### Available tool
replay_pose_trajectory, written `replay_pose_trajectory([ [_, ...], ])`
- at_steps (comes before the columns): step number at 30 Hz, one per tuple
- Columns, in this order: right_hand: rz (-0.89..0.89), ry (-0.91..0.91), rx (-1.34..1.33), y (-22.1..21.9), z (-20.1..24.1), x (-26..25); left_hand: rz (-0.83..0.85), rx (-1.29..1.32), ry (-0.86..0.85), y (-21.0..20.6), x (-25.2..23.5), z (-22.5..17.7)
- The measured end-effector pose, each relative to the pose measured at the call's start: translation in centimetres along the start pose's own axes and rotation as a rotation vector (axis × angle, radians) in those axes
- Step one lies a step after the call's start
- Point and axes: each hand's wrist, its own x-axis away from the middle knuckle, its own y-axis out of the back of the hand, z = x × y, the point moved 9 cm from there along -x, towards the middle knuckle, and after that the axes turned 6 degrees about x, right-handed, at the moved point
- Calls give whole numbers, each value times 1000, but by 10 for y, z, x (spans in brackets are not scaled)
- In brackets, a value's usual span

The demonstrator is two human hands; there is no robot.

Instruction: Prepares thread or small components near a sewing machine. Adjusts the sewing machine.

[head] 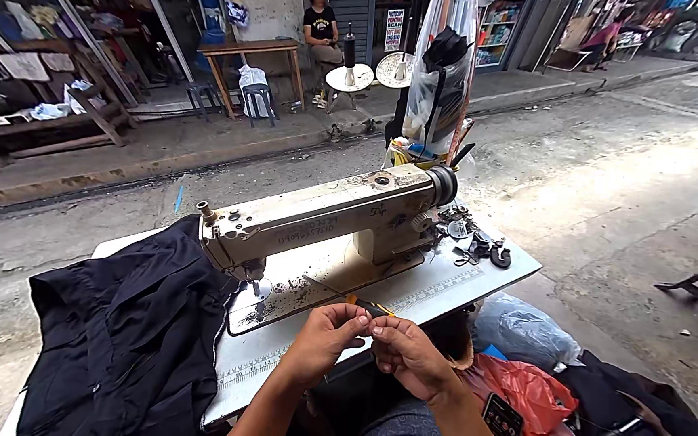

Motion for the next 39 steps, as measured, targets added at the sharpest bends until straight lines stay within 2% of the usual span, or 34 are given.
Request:
replay_pose_trajectory([
  [8,-7,-17,-28,0,-5,-2,-53,-22,-11,2,-1,0],
  [10,-55,27,44,6,2,-3,-80,-23,-24,4,-2,0],
  [12,-229,171,242,26,23,-6,-116,-28,-42,8,-1,0],
  [16,-725,486,618,94,64,-22,-224,-33,-39,33,2,21],
  [19,-846,658,748,121,78,-40,-349,-38,-32,70,5,64],
  [21,-877,750,857,124,82,-51,-430,-10,-53,91,7,90],
  [23,-914,795,946,124,85,-63,-455,50,-105,100,8,99],
  [32,-1148,876,1171,100,93,-72,-462,54,-169,109,11,108],
  [39,-1148,857,1254,97,96,-78,-464,100,-180,109,10,106],
])
